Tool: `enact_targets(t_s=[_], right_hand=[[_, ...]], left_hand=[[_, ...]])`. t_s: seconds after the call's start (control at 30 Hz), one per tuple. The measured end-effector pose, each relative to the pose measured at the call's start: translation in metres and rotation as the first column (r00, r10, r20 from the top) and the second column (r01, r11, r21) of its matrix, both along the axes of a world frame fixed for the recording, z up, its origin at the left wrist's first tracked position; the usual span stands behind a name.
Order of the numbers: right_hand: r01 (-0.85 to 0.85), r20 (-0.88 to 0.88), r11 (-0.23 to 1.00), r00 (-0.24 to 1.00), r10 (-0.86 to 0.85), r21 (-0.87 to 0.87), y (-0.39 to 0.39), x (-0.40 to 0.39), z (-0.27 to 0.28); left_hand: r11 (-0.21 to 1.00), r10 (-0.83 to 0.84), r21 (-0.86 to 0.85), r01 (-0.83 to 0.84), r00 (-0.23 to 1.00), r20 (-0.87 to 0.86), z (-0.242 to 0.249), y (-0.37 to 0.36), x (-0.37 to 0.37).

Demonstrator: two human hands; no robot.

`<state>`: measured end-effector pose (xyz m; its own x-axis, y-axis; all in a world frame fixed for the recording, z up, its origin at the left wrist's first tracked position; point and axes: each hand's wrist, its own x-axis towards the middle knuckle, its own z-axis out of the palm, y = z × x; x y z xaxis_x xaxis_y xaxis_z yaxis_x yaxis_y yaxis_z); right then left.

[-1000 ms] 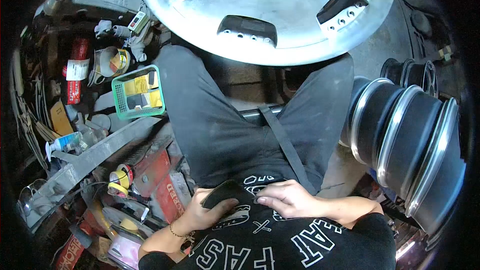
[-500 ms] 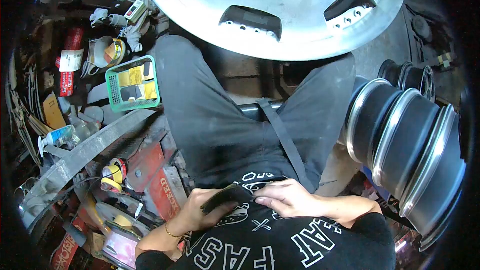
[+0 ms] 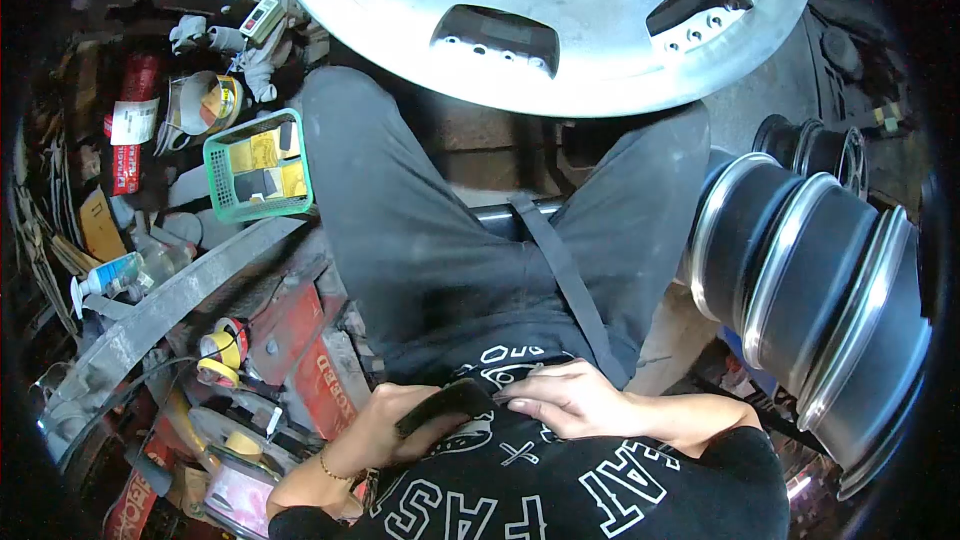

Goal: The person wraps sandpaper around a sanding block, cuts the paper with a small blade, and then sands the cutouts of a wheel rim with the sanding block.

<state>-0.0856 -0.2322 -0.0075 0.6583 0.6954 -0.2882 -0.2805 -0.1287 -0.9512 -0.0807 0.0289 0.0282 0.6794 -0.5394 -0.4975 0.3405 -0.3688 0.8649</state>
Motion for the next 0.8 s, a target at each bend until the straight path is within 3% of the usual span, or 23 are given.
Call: enact_targets(t_s=[0.27, 0.37, 0.43, 0.5, 0.63, 0.7, 0.8], right_hand=[[-0.016, 0.051, 1.0, 0.999, 0.016, -0.001, 0.001, 0.004, 0.004], [0.147, 0.004, 0.989, 0.989, -0.147, -0.013, -0.001, -0.005, 0.001], [0.142, 0.003, 0.99, 0.99, -0.142, 0.014, 0.002, -0.002, 0.002], [0.089, 0.017, 0.996, 0.996, -0.088, -0.004, 0.004, 0.005, 0.004], [0.114, 0.019, 0.994, 0.993, -0.113, 0.001, 0.004, -0.004, 0.003], [0.262, 0.041, 0.963, 0.965, -0.26, -0.064, 0.004, -0.011, 0.002], [0.193, 0.009, 0.978, 0.981, -0.193, -0.083, 0.004, -0.001, 0.005]], left_hand=[[0.999, -0.046, -0.013, 0.045, 0.998, -0.048, 0.001, -0.006, 0.007], [1.0, 0.003, -0.014, -0.004, 0.997, -0.071, 0.003, -0.006, 0.009], [0.999, 0.042, -0.013, -0.043, 0.996, -0.083, 0.002, -0.007, 0.009], [0.997, -0.071, -0.042, 0.068, 0.994, -0.083, -0.001, -0.01, 0.01], [0.994, -0.107, -0.037, 0.104, 0.992, -0.068, 0.0, -0.007, 0.009], [0.997, -0.073, 0.0, 0.074, 0.99, -0.119, 0.002, -0.006, 0.01], [0.998, -0.057, -0.032, 0.055, 0.994, -0.088, 0.002, -0.008, 0.013]])
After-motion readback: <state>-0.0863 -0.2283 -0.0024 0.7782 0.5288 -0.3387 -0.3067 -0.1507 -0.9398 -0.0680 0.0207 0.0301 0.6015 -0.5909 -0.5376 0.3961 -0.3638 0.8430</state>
